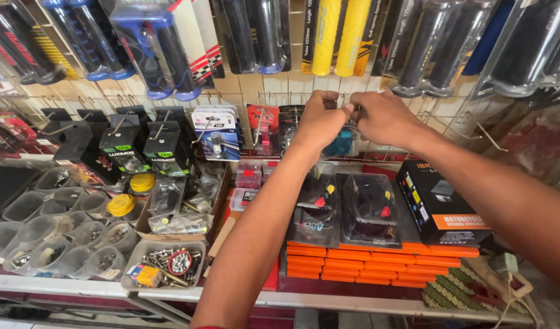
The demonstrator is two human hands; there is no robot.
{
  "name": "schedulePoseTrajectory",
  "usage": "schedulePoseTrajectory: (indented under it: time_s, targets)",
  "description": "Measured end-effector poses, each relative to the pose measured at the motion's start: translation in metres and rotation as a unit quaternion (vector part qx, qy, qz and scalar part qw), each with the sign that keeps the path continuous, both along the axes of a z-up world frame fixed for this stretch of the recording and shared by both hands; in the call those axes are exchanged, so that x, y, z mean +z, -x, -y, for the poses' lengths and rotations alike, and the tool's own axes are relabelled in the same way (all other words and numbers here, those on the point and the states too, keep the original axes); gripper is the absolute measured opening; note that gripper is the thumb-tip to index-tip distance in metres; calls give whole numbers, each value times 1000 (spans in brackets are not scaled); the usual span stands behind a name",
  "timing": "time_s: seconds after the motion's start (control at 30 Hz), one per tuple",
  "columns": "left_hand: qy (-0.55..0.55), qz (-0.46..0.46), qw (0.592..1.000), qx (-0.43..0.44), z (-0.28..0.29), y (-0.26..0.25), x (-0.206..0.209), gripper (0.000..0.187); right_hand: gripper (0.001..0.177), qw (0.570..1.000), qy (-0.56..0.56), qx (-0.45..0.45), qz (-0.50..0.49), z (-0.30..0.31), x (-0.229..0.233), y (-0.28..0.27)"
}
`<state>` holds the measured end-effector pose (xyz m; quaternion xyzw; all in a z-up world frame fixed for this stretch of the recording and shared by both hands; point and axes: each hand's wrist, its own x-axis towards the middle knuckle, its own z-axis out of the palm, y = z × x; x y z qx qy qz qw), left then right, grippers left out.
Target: The person handles motorcycle parts in retail packaging, including turn signal lamps and handlebar grips, by picking them up from a glass display counter and hanging them onto a wire display rack.
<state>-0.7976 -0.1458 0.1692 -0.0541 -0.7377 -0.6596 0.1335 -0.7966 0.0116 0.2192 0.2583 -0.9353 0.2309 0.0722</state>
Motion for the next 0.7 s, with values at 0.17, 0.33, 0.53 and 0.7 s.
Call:
schedulePoseTrajectory:
  time_s: [0.17,0.33,0.53,0.7]
  targets:
    - [-84,20,994,-68,4,10,-1,28,19,989,96,-54,95,5,21,-31]
    - [-106,37,988,-102,11,8,1,21,21,976,178,-43,122,1,20,-33]
    - [-145,56,981,-116,15,2,5,22,20,951,276,-24,138,0,6,-25]
    - [-206,96,967,-119,16,-11,12,26,21,930,326,-16,169,0,1,-22]
